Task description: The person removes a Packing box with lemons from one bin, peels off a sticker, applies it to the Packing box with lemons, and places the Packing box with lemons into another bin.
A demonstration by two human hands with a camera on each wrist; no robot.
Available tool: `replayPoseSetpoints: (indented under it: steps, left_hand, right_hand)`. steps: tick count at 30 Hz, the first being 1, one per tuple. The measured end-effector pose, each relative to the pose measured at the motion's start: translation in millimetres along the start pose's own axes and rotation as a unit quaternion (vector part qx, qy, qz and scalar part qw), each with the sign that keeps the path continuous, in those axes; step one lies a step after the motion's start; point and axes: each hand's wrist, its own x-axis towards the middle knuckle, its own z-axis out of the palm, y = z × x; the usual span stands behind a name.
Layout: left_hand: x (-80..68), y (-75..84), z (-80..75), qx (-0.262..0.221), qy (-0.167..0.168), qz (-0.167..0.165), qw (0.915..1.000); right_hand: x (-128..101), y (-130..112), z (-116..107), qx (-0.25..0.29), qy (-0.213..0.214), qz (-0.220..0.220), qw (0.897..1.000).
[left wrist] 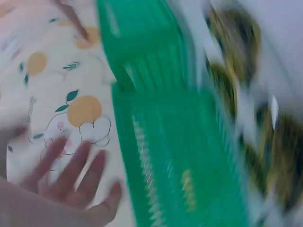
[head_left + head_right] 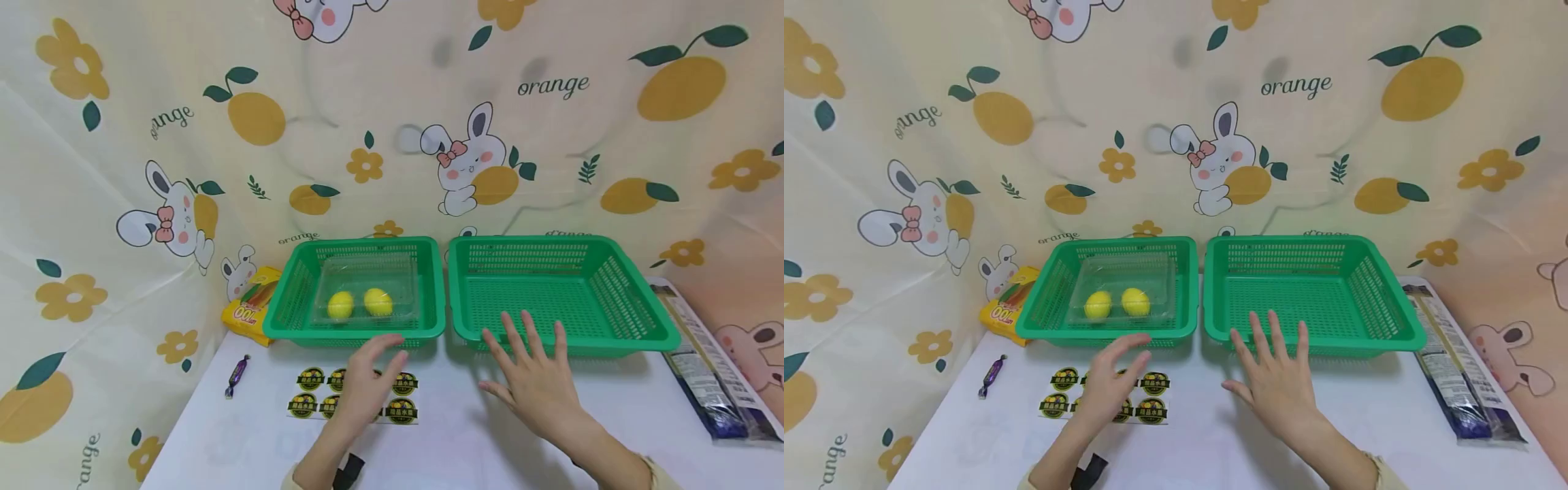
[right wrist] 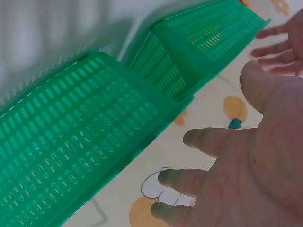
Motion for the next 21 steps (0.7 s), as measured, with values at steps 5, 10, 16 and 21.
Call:
replayPoseSetpoints:
  steps: [5,10,16,21]
  left_hand:
    - [-0.9,-8.8,-10.0,-0.460,0.161,-0.150,0.8604]
    - [-1.2,-13.2,-13.3,-0.598,0.215,-0.222,0.7399]
    - [4.5,-23.0,-9.7,-0.619,0.255,-0.212,0.7114]
    - [11.9,-30.1,-4.2,-0.615,0.301,-0.225,0.6934]
  right_hand:
    - [1.9,-0.1,0.9,0.003,0.001,0.001,1.000]
    - [3.0,0.6,1.4,0.003,0.000,0.003,1.000]
    - [6.4,1.8,1.3,0.018,0.010,0.008,1.000]
    - [13.5,3.4,1.6,0.026,0.028,0.015,0.999]
